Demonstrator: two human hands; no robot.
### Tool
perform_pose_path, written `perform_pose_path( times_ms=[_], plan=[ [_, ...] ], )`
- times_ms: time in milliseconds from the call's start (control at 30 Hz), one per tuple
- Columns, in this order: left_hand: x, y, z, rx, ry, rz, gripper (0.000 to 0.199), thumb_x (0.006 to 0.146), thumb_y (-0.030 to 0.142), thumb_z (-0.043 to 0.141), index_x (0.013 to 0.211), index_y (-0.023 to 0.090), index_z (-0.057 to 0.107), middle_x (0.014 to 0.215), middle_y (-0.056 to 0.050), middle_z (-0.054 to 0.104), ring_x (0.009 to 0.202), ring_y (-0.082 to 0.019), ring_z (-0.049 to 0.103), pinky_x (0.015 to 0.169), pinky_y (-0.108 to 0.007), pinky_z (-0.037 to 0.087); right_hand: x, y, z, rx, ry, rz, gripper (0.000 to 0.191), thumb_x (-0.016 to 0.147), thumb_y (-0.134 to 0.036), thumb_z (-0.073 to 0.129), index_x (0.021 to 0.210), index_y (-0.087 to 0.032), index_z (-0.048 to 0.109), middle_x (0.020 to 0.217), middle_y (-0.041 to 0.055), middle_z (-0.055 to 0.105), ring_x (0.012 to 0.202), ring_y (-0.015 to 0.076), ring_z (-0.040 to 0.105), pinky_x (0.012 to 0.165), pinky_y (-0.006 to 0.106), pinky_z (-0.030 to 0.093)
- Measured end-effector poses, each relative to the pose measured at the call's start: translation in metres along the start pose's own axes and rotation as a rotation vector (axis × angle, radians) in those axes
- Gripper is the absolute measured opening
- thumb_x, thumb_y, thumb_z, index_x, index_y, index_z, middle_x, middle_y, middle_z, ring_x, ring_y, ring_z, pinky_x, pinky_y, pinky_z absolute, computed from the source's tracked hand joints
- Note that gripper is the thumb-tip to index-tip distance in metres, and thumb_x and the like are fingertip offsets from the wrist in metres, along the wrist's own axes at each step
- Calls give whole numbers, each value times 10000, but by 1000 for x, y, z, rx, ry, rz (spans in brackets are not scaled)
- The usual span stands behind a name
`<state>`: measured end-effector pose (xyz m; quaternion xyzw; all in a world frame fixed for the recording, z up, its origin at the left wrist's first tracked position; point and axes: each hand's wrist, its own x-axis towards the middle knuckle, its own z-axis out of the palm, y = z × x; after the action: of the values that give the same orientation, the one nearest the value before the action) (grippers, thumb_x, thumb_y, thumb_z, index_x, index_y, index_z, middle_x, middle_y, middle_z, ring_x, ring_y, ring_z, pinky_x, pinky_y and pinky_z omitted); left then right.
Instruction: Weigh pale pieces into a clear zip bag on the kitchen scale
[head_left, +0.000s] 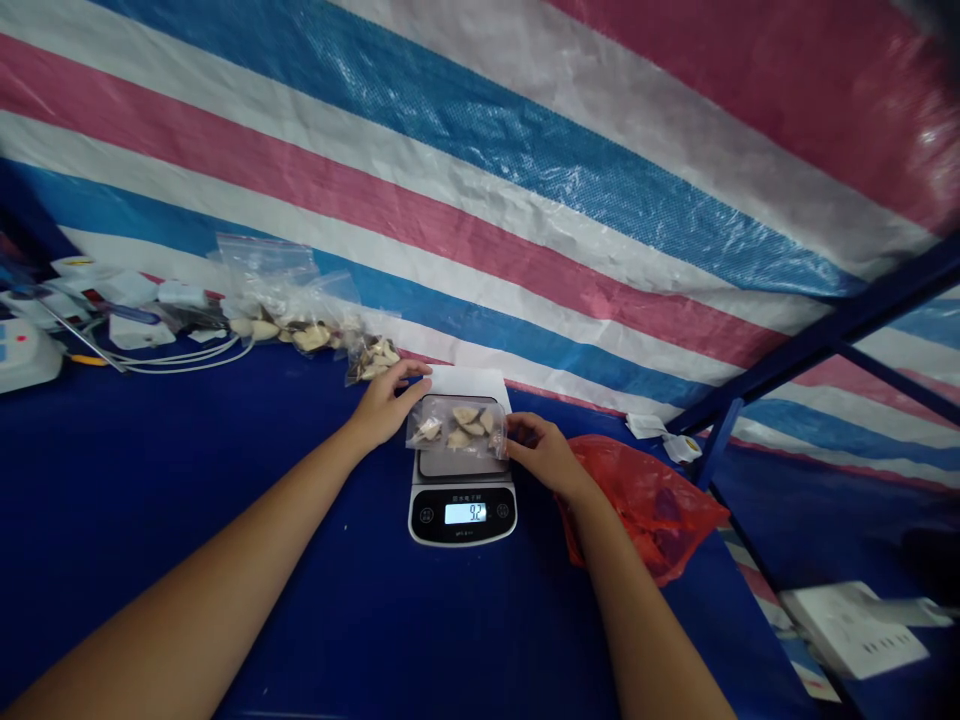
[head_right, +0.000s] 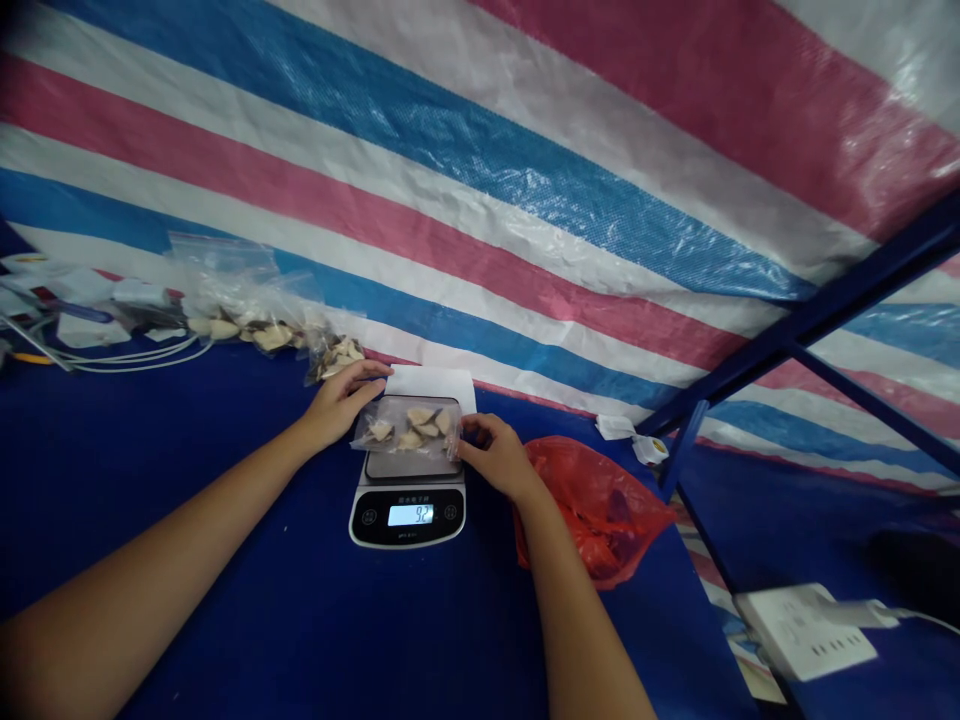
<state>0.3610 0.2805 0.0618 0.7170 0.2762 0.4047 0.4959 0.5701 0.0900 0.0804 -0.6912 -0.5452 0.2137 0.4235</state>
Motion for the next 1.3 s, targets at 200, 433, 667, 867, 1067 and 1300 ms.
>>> perform_pose_path(
  times_ms=[200,433,667,867,1067,1300],
  plan=[
    [-1,-1,5,74,-22,55,328,818,496,622,969,210,667,1023,-60,692,990,-248,637,911,-394,479,-1,-7,6,-28,-23,0,184,776,-332,724,901,-198,709,817,-7,607,713,137,519,681,293,417],
    [-5,1,12,189,-71,92,308,826,497,597,961,227,662,1011,-56,704,936,-239,637,864,-385,484,-3,-18,15,-35,20,2,242,737,-406,785,880,-221,721,892,10,605,763,153,514,706,299,428],
    [-7,7,14,223,-89,101,288,844,487,569,953,236,658,1010,-56,706,912,-239,632,850,-390,495,-3,-30,24,-51,52,13,244,691,-403,823,797,-226,692,879,6,558,747,152,499,674,297,421],
    [-5,2,14,169,-39,77,296,827,498,606,933,224,648,936,-44,693,856,-220,633,828,-367,499,-4,-26,23,-20,28,28,192,697,-345,792,729,-212,656,841,-4,568,715,138,493,673,290,424],
    [-1,2,11,36,40,-7,333,803,531,613,901,215,647,893,-40,679,841,-213,619,743,-333,484,-9,-42,-18,57,167,85,239,713,-407,786,771,-202,678,781,24,668,734,183,602,692,316,460],
    [4,1,7,-94,97,-68,361,798,554,601,877,204,640,894,-50,685,877,-225,628,752,-334,484,-134,-69,-108,-260,249,375,331,792,-565,684,820,-236,702,674,36,657,618,206,597,556,305,441]
  ],
)
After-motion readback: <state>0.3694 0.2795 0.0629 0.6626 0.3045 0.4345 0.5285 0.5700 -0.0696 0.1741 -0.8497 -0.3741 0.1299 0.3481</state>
